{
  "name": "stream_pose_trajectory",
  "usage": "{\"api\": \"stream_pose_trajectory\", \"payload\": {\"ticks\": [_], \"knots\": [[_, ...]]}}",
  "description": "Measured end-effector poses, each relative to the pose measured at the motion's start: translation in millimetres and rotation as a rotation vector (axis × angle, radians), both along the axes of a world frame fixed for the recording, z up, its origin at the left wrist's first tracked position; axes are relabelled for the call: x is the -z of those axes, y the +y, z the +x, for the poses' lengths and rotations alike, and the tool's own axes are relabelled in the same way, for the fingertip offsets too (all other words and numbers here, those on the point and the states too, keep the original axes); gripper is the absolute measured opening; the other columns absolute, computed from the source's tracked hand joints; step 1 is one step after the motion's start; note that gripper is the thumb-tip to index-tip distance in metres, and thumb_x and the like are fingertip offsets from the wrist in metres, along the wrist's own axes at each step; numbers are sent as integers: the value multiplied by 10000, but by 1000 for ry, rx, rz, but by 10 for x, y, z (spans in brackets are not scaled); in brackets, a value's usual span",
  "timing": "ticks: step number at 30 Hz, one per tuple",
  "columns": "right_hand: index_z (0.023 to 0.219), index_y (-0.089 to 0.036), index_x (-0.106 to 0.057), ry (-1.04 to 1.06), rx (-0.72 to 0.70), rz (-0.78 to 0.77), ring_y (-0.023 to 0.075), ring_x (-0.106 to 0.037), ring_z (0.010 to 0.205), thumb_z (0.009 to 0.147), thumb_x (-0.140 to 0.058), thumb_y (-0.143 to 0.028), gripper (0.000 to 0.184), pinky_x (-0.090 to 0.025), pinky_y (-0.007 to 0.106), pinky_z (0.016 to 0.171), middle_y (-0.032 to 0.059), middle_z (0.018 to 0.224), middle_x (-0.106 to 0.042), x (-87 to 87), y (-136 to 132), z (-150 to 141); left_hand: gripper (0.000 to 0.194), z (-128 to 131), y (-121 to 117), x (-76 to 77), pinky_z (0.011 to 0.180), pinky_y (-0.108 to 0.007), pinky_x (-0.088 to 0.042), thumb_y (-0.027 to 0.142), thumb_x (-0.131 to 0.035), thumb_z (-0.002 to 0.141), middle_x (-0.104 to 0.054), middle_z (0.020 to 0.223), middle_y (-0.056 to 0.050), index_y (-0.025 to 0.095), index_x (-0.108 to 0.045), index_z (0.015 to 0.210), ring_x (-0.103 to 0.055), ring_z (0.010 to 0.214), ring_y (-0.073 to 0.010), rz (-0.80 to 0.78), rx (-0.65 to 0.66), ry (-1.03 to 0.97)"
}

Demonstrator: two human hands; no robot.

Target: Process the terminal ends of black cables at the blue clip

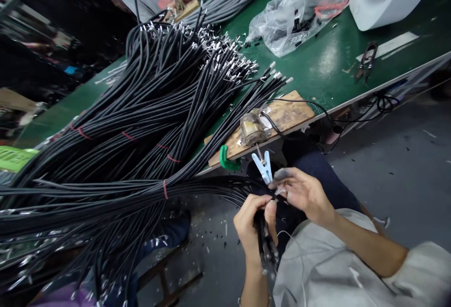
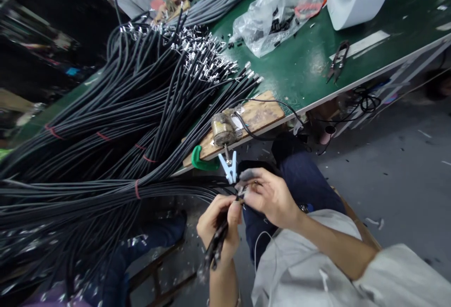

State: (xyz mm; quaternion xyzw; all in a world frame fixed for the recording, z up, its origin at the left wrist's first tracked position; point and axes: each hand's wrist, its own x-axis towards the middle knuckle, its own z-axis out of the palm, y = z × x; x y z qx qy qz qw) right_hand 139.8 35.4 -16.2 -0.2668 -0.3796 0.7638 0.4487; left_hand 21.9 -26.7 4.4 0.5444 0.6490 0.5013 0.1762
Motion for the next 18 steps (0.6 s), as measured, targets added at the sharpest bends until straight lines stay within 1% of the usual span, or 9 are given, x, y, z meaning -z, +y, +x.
{"api": "stream_pose_trajectory", "payload": {"ticks": [2,3,6,7,9,11,14,16,18], "knots": [[1173,-184,-586,-95,-25,97,185,-677,863,723,-791,-268,501,-542,308,791,83,940,-734,-54,41,40,76,-17,-2,-25,528,-203,-435,183,-625,845,-595,658,3,160,-659,781,-570,551,-107,-31,34,31],[1184,-180,-587,-145,-11,147,191,-690,846,719,-794,-242,513,-548,318,798,76,897,-747,-76,59,56,71,-21,-4,-37,528,-202,-436,175,-626,843,-604,666,-1,158,-661,783,-572,553,-106,-45,41,44],[1036,-167,-670,-268,126,250,191,-697,711,742,-775,-228,319,-560,321,754,44,725,-740,-107,94,93,88,-14,-7,-62,525,-202,-435,164,-620,845,-616,662,-4,158,-660,768,-563,543,-102,-67,25,57],[989,-167,-682,-284,156,250,187,-691,684,738,-779,-232,277,-559,313,728,39,705,-732,-106,102,106,95,-9,-7,-68,524,-203,-434,166,-618,848,-617,657,-4,158,-659,763,-563,541,-103,-72,22,57],[962,-169,-678,-256,154,198,167,-672,668,760,-761,-256,235,-549,284,679,33,708,-712,-95,121,134,112,0,-4,-77,524,-203,-431,172,-614,853,-619,651,-4,158,-658,752,-565,541,-104,-84,19,54],[1004,-171,-665,-178,111,145,137,-641,676,797,-726,-291,247,-529,248,644,25,741,-678,-77,148,164,132,0,1,-90,519,-203,-423,181,-609,859,-617,643,-5,157,-656,738,-558,532,-101,-93,20,56],[1025,-158,-673,-135,-49,234,119,-586,710,778,-741,-316,302,-500,233,643,34,820,-631,-48,204,181,178,-18,5,-114,495,-205,-401,204,-596,871,-588,599,1,157,-654,709,-526,502,-98,-119,65,66],[910,-140,-691,-141,-152,292,116,-560,680,780,-735,-326,231,-480,233,609,39,792,-621,-34,231,157,217,-32,4,-124,482,-204,-390,215,-576,884,-580,582,1,157,-655,691,-526,497,-99,-153,99,65],[744,-140,-659,-136,-145,259,108,-535,601,791,-717,-364,237,-455,228,545,22,690,-602,-23,230,103,240,-38,1,-119,470,-200,-383,225,-568,890,-581,576,1,155,-652,676,-534,492,-99,-170,101,49]]}}
